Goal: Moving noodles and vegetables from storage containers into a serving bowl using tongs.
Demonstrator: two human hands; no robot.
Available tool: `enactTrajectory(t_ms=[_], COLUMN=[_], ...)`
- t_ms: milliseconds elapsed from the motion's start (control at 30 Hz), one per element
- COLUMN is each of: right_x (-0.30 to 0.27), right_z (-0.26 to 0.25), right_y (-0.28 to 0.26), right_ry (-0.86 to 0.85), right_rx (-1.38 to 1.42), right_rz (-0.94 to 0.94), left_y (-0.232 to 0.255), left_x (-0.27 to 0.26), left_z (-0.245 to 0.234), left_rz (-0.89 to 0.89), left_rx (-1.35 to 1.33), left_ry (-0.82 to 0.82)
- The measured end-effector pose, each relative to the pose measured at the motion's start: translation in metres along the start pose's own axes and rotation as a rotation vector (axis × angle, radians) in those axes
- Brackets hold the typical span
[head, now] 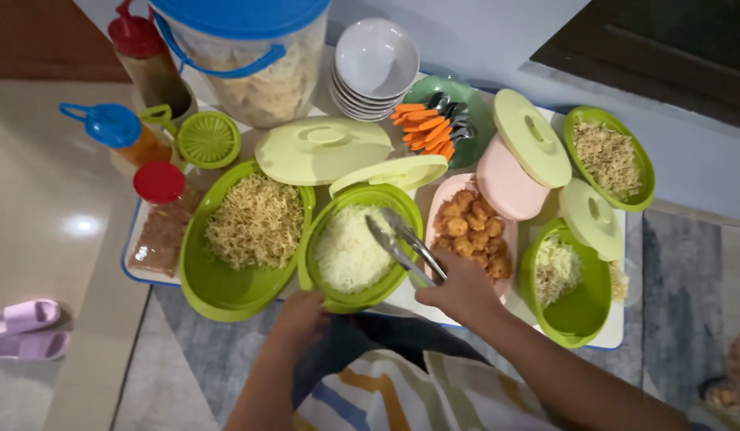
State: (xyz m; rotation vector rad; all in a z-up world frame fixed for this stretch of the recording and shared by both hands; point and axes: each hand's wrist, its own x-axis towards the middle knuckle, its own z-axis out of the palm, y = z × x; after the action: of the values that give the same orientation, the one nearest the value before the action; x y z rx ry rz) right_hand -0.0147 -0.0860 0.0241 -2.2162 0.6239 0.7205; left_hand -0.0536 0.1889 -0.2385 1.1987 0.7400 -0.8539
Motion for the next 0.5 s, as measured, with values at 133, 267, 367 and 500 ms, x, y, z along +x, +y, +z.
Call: enactTrajectory(t_ms=[133, 267, 367, 500], right_x=[0.017, 0.023, 0.039, 0.059], right_z=[-0.011, -0.026, -0.026, -0.024], right_y=[0.003, -0.010, -0.004, -0.010], right_ry=[0.088, 0.016, -0.010, -0.100], right_rx=[-0.362, -0.612, -0.690, -0.667], right_rz=[-0.205, -0.123, -0.152, -0.186], left_y=[-0.039, -0.029, -0.035, -0.071], left_x=[0.017, -0.004, 0.007, 0.040], left_z=[-0.019, 0.002, 0.011, 0.009], left_rz=[0.009, 0.002, -0.083, 0.340], left_rx=[0.025, 0.129, -0.045, 0.391], left_ry=[0.144, 0.340, 0.368, 0.526])
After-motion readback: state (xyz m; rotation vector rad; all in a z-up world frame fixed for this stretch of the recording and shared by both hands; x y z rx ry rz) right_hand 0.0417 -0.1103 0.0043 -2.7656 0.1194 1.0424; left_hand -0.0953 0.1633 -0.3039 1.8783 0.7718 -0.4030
